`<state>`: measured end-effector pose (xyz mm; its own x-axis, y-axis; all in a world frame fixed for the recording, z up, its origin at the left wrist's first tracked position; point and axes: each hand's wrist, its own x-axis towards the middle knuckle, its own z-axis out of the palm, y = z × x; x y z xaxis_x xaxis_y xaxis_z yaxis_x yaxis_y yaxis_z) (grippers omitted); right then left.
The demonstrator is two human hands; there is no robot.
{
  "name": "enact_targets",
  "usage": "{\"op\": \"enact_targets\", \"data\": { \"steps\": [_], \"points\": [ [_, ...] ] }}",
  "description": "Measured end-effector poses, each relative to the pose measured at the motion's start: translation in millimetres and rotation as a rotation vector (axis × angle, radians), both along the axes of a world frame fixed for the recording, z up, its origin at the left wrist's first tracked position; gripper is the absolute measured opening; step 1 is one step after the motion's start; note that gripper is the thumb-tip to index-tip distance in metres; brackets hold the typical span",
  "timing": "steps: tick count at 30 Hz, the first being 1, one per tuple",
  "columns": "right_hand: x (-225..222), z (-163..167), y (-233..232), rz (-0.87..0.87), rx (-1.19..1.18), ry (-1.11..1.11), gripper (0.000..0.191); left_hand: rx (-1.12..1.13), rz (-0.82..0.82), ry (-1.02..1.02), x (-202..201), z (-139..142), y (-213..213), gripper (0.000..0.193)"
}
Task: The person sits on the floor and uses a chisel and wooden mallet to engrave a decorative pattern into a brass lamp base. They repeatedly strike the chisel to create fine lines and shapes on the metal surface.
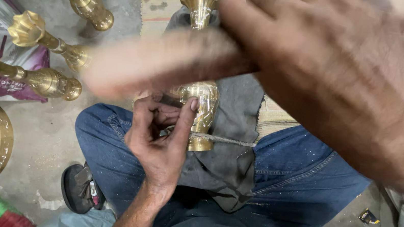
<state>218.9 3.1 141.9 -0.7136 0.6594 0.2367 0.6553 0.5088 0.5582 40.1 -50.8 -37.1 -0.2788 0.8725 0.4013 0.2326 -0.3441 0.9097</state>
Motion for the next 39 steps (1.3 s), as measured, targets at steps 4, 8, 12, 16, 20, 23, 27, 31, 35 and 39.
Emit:
{"op": "enact_targets", "data": {
  "steps": [4, 8, 12, 16, 20, 23, 27, 31, 35, 39],
  "points": [
    [0.4, -0.4, -4.3, -0.009, 0.242, -0.18, 0.017, 0.014, 0.03, -0.033, 2.8, -4.4, -1.1, 0.03],
    [3.2, -2.9, -1.1, 0.045, 0.154, -0.034, 0.018, -0.007, 0.048, -0.05, 2.4, -9.8, -5.3, 0.029],
    [5.5, -5.3, 0.2, 0.117, 0.036, 0.116, 0.012, 0.112, 0.129, 0.135, 1.2, -14.4, -6.9, 0.033],
    [8.4, -7.7, -6.8, 0.065, 0.08, 0.04, 0.015, 0.114, 0.046, 0.197, -4.8, -8.8, -4.6, 0.026],
    [17.9, -14.0, -9.9, -0.031, -0.138, 0.261, 0.022, 0.017, -0.127, 0.276, -18.5, 6.7, 9.5, 0.025],
    [27.9, -25.7, -11.1, -0.139, -0.082, 0.238, 0.021, -0.055, -0.326, 0.334, -28.4, 19.9, 28.7, 0.026],
    [39.8, -58.5, -19.8, -0.238, -0.217, 0.625, 0.035, 0.019, -0.597, 0.443, -32.1, 34.5, 55.2, 0.034],
    [46.8, -107.1, -35.9, -0.273, -0.294, 1.129, 0.033, 0.08, -0.834, 0.596, -32.3, 46.1, 75.0, 0.033],
    [49.7, -153.8, -52.2, -0.388, -0.133, 0.874, 0.028, 0.04, -0.924, 0.661, -31.8, 55.8, 83.4, 0.035],
    [49.6, -181.8, -63.5, -0.399, -0.169, 1.446, 0.025, 0.087, -0.974, 0.679, -30.0, 65.1, 88.1, 0.036]
  ]
}}
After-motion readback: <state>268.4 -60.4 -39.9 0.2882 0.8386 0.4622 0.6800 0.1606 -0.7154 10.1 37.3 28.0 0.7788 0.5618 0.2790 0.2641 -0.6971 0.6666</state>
